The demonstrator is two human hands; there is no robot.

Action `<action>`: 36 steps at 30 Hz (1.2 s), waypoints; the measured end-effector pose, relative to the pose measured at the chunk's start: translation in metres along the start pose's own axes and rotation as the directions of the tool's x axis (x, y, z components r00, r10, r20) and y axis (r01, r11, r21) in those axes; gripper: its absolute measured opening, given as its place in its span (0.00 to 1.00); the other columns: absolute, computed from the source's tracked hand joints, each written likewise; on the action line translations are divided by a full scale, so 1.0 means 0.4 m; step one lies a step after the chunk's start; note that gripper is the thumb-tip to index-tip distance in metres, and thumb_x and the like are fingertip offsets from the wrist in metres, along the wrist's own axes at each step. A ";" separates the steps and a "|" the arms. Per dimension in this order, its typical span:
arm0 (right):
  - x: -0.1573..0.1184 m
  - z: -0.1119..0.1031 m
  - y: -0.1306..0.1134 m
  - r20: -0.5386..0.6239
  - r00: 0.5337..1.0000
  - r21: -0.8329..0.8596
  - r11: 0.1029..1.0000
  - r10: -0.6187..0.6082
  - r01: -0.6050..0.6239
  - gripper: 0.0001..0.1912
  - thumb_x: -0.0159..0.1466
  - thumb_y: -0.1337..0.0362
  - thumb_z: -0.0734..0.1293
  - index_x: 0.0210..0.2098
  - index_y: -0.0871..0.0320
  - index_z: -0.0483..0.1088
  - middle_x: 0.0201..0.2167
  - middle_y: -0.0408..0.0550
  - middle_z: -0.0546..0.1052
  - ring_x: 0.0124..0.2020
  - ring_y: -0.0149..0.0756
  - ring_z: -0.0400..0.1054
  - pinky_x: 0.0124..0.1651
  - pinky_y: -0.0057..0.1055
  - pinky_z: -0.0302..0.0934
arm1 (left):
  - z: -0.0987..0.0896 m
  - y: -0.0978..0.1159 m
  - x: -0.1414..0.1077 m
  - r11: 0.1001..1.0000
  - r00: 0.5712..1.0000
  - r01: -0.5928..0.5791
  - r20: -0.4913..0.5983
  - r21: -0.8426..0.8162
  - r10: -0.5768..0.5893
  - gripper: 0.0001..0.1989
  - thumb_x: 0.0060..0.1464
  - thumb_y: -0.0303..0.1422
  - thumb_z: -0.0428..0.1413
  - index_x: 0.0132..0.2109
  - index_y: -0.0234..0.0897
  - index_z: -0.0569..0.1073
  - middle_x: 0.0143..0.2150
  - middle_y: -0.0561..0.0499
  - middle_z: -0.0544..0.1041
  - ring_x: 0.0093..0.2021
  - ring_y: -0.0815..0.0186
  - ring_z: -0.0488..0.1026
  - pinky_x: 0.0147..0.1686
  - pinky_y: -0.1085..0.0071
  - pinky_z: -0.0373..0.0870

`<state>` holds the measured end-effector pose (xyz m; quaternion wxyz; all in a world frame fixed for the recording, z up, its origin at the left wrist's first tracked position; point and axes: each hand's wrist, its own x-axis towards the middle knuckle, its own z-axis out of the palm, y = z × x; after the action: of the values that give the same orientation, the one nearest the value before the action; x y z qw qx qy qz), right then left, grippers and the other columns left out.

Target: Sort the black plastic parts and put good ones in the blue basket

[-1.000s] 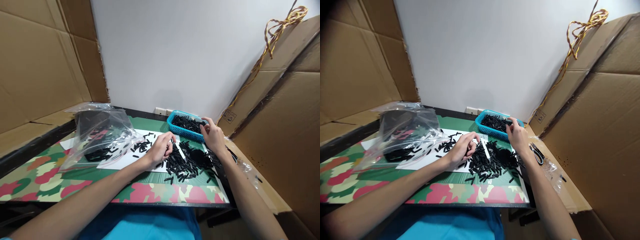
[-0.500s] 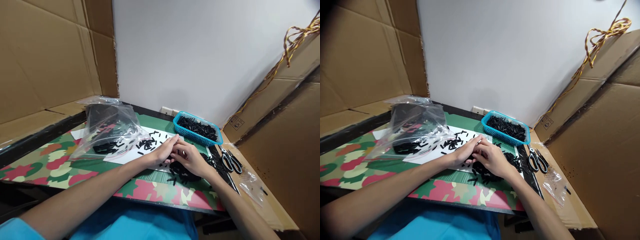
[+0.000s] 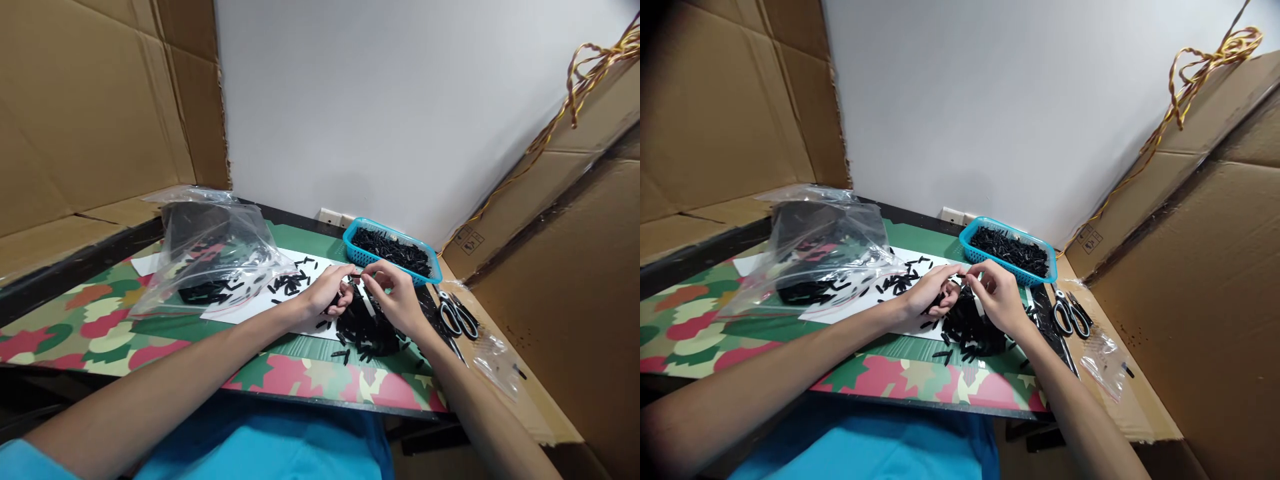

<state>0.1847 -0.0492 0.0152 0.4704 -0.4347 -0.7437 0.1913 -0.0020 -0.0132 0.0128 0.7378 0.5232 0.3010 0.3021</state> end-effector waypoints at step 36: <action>0.008 0.013 0.033 0.037 0.993 0.158 0.980 0.115 -0.120 0.20 0.72 0.45 0.67 0.39 0.56 0.72 0.28 0.43 0.75 0.23 0.31 0.64 0.26 0.28 0.59 | -0.002 -0.025 0.014 0.945 0.961 -0.274 0.015 0.179 0.276 0.21 0.66 0.52 0.57 0.37 0.39 0.69 0.16 0.63 0.62 0.12 0.77 0.50 0.13 0.81 0.49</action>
<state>0.1857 -0.0385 0.0052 0.4815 -0.4360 -0.7053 0.2838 0.0022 -0.0113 0.0022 0.6368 0.6230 0.2548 0.3761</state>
